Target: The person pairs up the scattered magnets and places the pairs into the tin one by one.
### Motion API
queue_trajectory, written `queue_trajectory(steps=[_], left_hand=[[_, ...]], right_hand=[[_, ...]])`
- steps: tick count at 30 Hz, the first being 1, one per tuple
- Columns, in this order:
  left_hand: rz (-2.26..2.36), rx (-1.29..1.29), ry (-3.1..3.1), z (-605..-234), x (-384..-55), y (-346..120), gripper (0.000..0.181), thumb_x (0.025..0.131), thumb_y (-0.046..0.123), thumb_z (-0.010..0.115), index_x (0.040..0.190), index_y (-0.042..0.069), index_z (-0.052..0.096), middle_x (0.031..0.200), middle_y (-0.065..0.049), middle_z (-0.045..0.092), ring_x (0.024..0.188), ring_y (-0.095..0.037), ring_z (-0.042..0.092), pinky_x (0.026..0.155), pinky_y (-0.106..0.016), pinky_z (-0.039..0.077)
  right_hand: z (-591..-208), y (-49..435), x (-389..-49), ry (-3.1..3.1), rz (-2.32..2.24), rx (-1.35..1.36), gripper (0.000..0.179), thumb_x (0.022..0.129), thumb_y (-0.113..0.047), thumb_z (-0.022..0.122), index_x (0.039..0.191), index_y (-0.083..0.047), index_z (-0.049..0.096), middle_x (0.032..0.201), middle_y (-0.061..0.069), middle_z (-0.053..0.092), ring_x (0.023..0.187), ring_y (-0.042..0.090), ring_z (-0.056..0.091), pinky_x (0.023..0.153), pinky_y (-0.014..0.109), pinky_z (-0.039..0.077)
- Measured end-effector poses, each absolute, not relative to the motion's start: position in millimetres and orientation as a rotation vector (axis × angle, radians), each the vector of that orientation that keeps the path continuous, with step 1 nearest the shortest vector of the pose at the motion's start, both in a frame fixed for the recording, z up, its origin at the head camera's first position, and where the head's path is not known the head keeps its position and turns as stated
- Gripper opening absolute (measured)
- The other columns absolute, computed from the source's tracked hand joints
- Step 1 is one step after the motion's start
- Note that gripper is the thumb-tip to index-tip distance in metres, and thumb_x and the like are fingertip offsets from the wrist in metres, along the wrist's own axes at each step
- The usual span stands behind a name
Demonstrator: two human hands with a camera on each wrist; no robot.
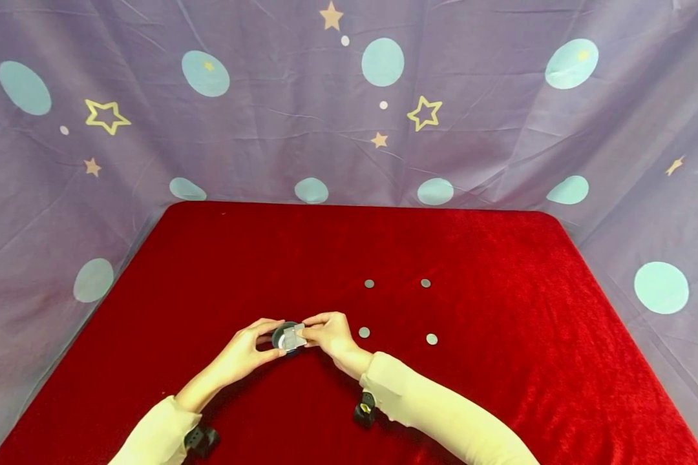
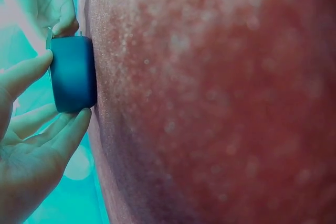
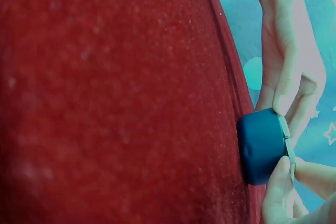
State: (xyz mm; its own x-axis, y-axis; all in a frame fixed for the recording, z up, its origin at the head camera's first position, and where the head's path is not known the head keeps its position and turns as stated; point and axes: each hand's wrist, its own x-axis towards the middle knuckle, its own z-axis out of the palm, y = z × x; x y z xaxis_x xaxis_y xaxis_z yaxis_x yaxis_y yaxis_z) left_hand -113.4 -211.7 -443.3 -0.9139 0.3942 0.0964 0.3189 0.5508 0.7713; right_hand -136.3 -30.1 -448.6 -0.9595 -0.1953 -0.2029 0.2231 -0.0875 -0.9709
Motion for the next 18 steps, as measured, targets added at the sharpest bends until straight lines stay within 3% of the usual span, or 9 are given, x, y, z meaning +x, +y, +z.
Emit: queue_trajectory(steps=[9,18], left_hand=[[1.314,0.624,2.683,-443,-114,-212,0.051,0.076,0.013,0.069,0.117,-0.010,0.049,0.110,-0.017,0.052,0.096,-0.030,0.057,0.080,-0.031,0.048],[1.331,0.621,2.670,-443,-114,-212,0.051,0.076,0.014,0.069,0.117,-0.009,0.050,0.111,-0.017,0.052,0.096,-0.029,0.057,0.080,-0.031,0.048]], right_hand=[[-448,-35,-141,1.916,-2.088,0.012,0.018,0.071,0.011,0.064,0.088,0.016,0.061,0.077,0.022,0.064,0.052,0.012,0.058,0.052,0.029,0.053],[-425,-34,-135,2.002,-1.993,-0.009,0.018,0.072,0.010,0.063,0.087,0.020,0.060,0.079,0.026,0.063,0.063,0.027,0.064,0.058,0.034,0.053]])
